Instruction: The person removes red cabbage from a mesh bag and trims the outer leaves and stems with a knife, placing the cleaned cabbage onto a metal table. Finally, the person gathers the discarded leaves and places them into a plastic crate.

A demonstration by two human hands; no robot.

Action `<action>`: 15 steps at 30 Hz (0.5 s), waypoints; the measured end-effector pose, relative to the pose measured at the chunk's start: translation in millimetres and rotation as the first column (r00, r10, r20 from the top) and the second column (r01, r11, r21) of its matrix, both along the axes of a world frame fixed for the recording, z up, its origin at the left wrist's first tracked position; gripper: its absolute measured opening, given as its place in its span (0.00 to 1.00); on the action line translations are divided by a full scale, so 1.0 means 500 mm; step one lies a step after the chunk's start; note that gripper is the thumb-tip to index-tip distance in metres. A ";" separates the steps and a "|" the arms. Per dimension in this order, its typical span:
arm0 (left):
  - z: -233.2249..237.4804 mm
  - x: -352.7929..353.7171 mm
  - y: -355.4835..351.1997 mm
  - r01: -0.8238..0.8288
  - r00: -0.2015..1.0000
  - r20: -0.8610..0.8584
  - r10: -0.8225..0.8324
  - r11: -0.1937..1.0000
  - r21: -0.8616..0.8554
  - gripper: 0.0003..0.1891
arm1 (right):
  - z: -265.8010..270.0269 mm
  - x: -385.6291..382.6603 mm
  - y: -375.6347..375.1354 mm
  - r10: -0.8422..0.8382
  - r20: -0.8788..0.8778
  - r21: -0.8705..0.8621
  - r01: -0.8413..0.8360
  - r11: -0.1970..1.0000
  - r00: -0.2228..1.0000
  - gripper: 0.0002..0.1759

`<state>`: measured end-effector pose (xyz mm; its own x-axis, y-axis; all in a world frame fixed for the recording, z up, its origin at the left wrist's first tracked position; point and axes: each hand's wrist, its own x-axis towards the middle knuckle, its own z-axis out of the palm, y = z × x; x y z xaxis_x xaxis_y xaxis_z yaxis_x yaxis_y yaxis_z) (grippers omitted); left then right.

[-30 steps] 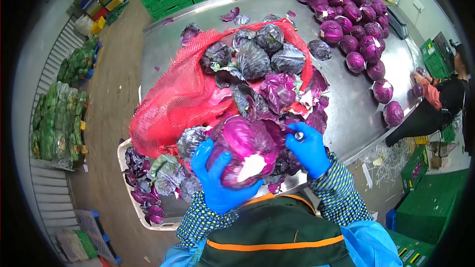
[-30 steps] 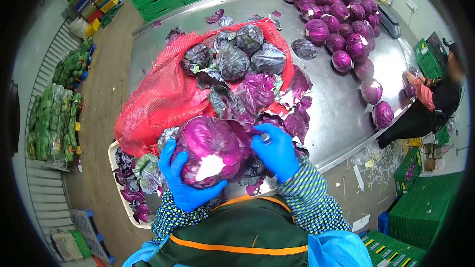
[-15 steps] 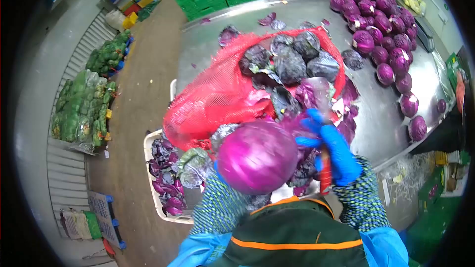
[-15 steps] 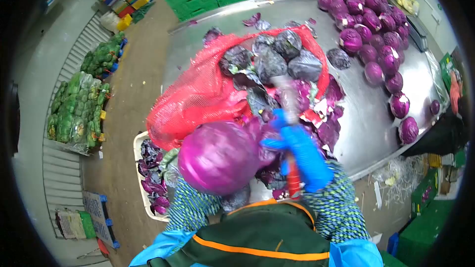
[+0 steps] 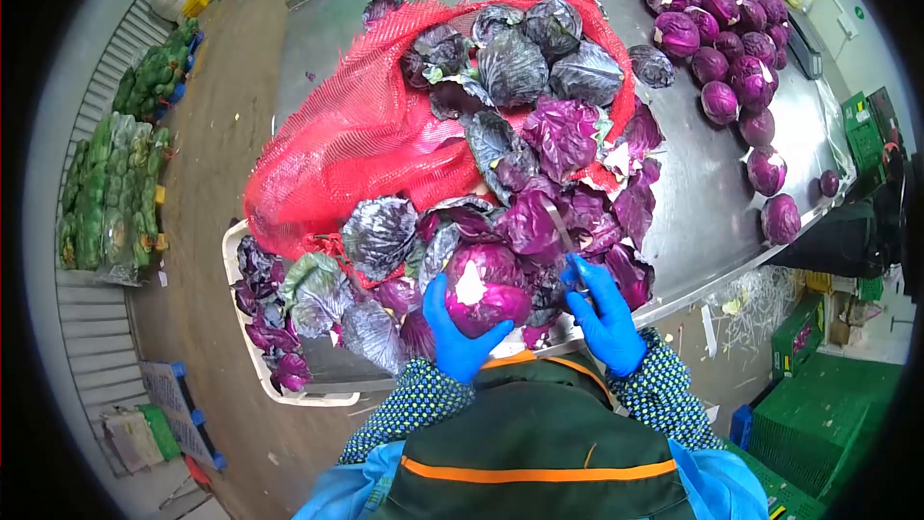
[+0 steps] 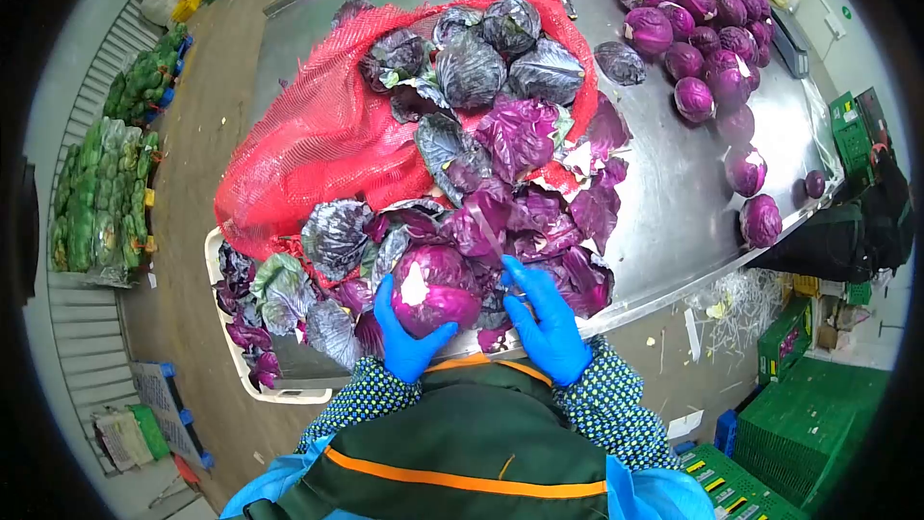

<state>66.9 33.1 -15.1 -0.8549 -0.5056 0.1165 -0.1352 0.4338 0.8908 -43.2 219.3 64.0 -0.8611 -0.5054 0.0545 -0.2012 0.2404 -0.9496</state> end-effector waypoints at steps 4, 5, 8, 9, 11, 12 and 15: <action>0.098 -0.061 -0.010 0.130 0.978 0.189 -0.093 0.972 -0.194 0.60 | 0.046 -0.023 -0.006 0.253 -0.085 0.429 -0.194 0.882 0.964 0.28; 0.105 -0.077 -0.009 0.131 0.982 0.161 -0.098 0.970 -0.204 0.60 | 0.036 -0.034 -0.006 0.335 -0.175 0.496 -0.211 0.842 0.926 0.29; 0.103 -0.103 -0.003 0.134 0.985 0.141 -0.105 0.966 -0.220 0.60 | 0.021 -0.051 -0.005 0.404 -0.277 0.583 -0.181 0.792 0.872 0.31; 0.101 -0.111 -0.004 0.132 0.983 0.153 -0.097 0.963 -0.236 0.60 | 0.013 -0.057 -0.005 0.410 -0.261 0.587 -0.194 0.786 0.874 0.31; 0.100 -0.120 -0.009 0.153 0.979 0.166 -0.121 0.968 -0.200 0.60 | -0.009 -0.057 -0.009 0.397 -0.250 0.595 -0.183 0.782 0.883 0.30; 0.099 -0.122 -0.010 0.172 0.974 0.179 -0.142 0.970 -0.170 0.59 | -0.015 -0.059 -0.014 0.402 -0.243 0.600 -0.189 0.778 0.883 0.30; 0.090 -0.113 0.004 0.170 0.978 0.167 -0.126 0.943 -0.287 0.59 | -0.033 -0.080 -0.037 0.270 -0.136 0.651 -0.119 0.749 0.953 0.30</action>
